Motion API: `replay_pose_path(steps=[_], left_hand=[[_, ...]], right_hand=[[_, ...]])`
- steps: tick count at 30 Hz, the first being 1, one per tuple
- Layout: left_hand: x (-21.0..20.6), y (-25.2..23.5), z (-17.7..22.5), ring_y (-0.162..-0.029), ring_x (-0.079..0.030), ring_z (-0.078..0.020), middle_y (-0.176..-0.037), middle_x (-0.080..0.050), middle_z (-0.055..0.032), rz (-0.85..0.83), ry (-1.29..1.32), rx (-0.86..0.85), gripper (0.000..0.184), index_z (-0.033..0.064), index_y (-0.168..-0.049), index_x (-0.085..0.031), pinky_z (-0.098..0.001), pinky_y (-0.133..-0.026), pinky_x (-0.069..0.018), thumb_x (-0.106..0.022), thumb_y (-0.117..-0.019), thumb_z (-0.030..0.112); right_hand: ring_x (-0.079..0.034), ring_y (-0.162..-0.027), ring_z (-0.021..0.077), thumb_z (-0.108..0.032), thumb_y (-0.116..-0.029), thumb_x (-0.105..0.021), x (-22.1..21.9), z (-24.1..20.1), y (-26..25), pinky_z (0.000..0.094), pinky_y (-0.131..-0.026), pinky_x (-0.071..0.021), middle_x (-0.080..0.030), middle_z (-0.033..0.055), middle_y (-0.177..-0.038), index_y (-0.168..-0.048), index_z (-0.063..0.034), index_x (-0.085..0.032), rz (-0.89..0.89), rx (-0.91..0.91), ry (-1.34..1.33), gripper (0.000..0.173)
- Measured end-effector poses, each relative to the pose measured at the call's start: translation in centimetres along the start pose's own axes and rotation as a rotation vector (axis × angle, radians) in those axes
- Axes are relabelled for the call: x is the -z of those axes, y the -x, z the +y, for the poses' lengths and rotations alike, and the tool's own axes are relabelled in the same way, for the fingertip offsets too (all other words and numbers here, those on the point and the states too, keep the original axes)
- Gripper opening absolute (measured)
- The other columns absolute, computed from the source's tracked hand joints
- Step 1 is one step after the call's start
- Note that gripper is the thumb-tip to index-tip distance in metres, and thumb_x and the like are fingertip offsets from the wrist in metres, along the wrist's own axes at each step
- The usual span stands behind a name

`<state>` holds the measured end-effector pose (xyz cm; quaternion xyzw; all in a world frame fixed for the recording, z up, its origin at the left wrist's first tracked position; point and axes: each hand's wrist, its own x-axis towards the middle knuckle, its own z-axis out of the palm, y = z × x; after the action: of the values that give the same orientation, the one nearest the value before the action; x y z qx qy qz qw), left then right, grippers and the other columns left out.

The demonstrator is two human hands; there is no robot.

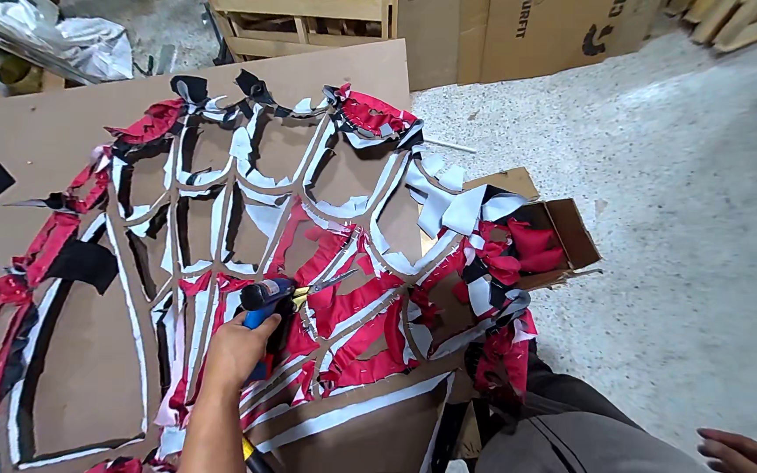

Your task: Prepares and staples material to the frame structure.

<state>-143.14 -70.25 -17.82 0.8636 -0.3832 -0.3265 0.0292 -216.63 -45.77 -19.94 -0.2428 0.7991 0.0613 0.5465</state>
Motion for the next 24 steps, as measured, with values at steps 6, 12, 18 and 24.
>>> replay_pose_path(steps=[6, 12, 18, 24], left_hand=[[0.0, 0.1, -0.4, -0.056, -0.061, -0.0276, -0.067, -0.065, -0.0127, -0.006, -0.021, -0.002, 0.040, 0.0037, -0.105, -0.071, -0.0538, -0.058, -0.0529, -0.069, -0.0974, 0.043], [-0.3, 0.4, -0.1, -0.057, -0.058, -0.0279, -0.067, -0.062, -0.0133, 0.026, -0.016, -0.032, 0.040, 0.0010, -0.101, -0.069, -0.0552, -0.059, -0.0500, -0.069, -0.0973, 0.041], [0.3, 4.1, -1.1, -0.058, -0.062, -0.0279, -0.070, -0.065, -0.0135, 0.064, -0.016, -0.189, 0.043, 0.0018, -0.098, -0.069, -0.0559, -0.058, -0.0521, -0.076, -0.0900, 0.044], [-0.5, 9.3, -1.4, -0.052, -0.062, -0.0206, -0.066, -0.066, -0.0069, 0.080, 0.084, -0.170, 0.038, 0.0067, -0.099, -0.072, -0.0470, -0.052, -0.0543, -0.078, -0.0874, 0.042]], right_hand=[[-0.072, -0.106, 0.0271, -0.035, -0.1043, -0.058, -1.1, 4.1, -1.2, 0.0496, -0.093, -0.0570, -0.072, 0.0140, -0.120, -0.137, -0.0061, -0.061, 0.046, -0.038, -0.033, 0.044], [-0.073, -0.100, 0.0240, -0.034, -0.1057, -0.056, -1.3, 6.5, -1.9, 0.0478, -0.089, -0.0586, -0.074, 0.0106, -0.115, -0.133, -0.0095, -0.064, 0.081, -0.032, 0.008, 0.037], [-0.072, -0.100, 0.0252, -0.032, -0.1063, -0.056, -1.1, 6.4, -1.9, 0.0480, -0.089, -0.0576, -0.072, 0.0139, -0.117, -0.134, -0.0076, -0.063, 0.061, -0.028, 0.019, 0.037], [-0.072, -0.099, 0.0222, -0.030, -0.1068, -0.055, -0.7, 6.4, -2.3, 0.0442, -0.088, -0.0580, -0.072, 0.0133, -0.116, -0.133, -0.0066, -0.063, 0.048, -0.021, 0.018, 0.036]])
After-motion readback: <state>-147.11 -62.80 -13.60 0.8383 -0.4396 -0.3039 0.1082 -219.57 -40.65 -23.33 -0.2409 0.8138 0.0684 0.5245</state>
